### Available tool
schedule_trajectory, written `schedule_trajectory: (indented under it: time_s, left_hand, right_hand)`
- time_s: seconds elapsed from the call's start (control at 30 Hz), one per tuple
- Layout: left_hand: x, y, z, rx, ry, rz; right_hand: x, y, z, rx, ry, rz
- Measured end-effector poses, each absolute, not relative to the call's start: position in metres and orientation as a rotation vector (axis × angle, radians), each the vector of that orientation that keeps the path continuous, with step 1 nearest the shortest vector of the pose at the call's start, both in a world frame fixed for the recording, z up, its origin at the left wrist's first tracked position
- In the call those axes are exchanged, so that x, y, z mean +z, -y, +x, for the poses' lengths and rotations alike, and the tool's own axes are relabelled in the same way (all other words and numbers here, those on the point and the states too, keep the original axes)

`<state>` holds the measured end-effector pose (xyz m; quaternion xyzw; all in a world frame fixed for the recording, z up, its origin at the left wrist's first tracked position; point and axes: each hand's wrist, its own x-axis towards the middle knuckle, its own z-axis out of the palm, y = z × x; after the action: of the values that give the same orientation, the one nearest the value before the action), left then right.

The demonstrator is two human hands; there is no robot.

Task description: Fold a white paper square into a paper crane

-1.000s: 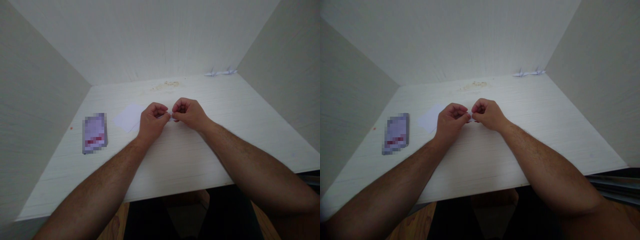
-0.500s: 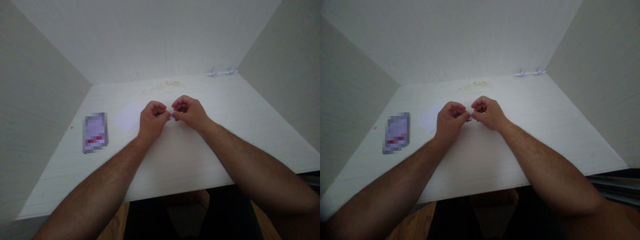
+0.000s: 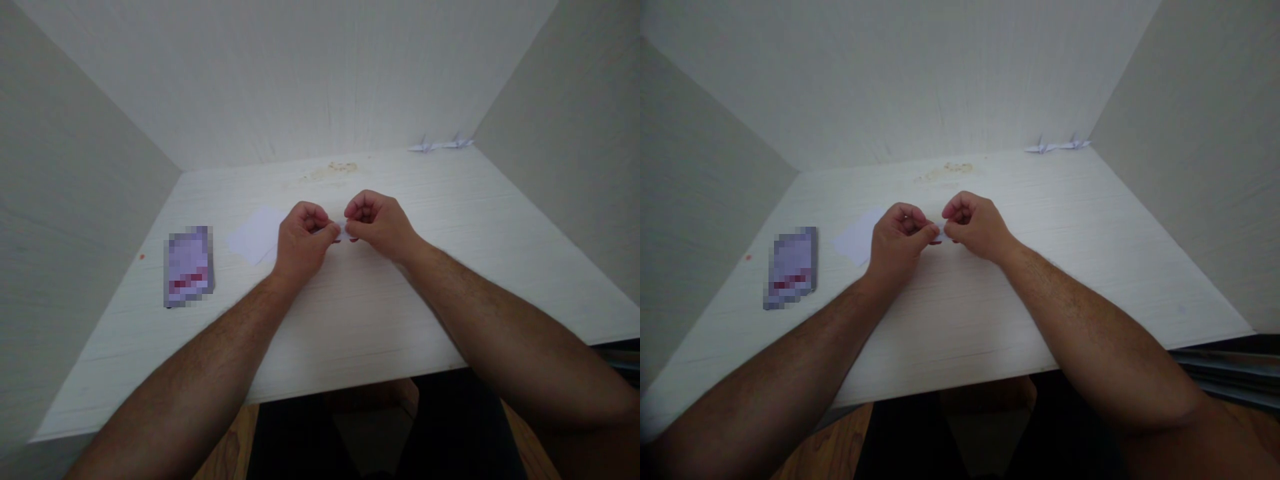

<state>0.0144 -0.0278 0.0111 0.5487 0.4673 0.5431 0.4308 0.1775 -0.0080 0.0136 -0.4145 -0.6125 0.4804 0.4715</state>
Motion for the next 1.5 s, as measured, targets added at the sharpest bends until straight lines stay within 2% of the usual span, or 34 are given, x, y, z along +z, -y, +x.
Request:
schedule_trajectory:
  time_s: [0.5,1.17,1.5]
  left_hand:
    - [0.0097,0.0279,0.0136,1.305,-1.284,1.488]
    - [0.0079,0.0256,0.0108,1.364,-1.201,1.331]
    - [0.0056,0.0248,0.011,1.276,-1.228,1.392]
  right_hand:
    - [0.0093,0.0077,0.1779,1.125,1.571,-1.035]
    - [0.0125,0.0035,0.1822,1.102,1.51,-1.021]
    - [0.0103,0.0038,0.1826,1.027,1.529,-1.063]
